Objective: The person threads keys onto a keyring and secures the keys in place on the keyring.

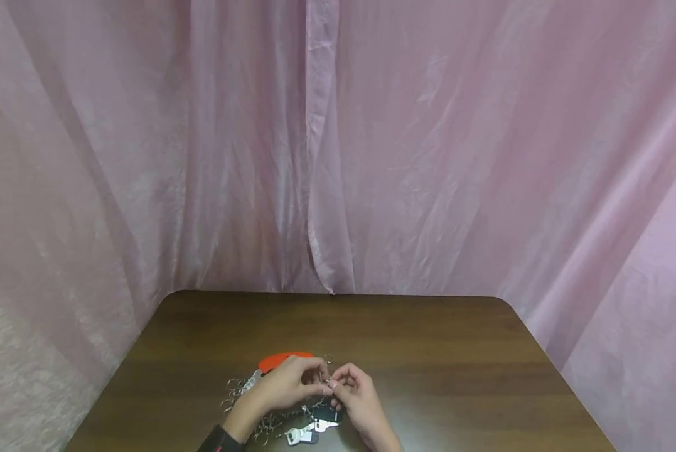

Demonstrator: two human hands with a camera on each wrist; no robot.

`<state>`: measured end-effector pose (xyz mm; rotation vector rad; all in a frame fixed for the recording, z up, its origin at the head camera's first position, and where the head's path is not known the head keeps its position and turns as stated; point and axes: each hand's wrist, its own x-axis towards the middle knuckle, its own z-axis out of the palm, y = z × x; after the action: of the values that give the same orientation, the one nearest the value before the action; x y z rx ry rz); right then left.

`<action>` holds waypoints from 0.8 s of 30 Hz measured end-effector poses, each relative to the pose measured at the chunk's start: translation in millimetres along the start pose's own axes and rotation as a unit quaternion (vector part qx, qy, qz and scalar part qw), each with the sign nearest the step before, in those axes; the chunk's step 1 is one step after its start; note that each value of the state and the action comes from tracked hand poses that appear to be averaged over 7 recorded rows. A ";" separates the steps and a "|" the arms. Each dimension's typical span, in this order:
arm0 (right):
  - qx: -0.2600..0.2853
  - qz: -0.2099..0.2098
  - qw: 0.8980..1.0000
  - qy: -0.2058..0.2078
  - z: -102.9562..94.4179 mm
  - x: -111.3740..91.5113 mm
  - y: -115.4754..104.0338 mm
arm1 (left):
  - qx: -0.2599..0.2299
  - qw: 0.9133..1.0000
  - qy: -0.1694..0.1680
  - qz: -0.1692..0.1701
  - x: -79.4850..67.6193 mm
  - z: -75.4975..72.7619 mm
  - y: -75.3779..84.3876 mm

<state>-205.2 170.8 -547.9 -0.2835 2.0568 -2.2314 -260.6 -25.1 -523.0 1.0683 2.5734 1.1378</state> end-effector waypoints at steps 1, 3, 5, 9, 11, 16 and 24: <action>-0.001 0.001 1.000 0.002 -0.8 0.5 -1.0 | -0.001 1.000 -0.002 0.000 1.3 -0.1 0.4; -0.003 0.001 1.000 0.003 -2.2 0.8 -2.8 | 0.001 1.000 -0.003 0.000 3.2 -0.4 1.0; -0.006 0.001 1.000 0.001 -2.8 1.0 -3.2 | 0.002 1.000 -0.004 -0.004 4.3 -0.4 0.9; -0.012 0.003 1.000 0.004 -2.4 1.4 -3.0 | 0.000 1.000 -0.006 -0.009 3.7 -0.8 1.1; -0.014 0.005 1.000 0.006 -0.6 0.3 -2.3 | 0.000 1.000 -0.006 -0.015 1.1 0.0 0.8; -0.016 0.007 1.000 0.008 3.2 -1.4 0.2 | -0.001 1.000 -0.010 -0.026 -4.3 -0.3 1.0; -0.012 -0.003 1.000 0.010 0.7 3.1 -8.2 | 0.008 1.000 -0.011 -0.011 4.8 -5.4 1.3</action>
<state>-207.7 170.2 -539.5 -0.2710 2.0967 -2.2240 -265.5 -24.6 -517.5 1.0473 2.5750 1.0947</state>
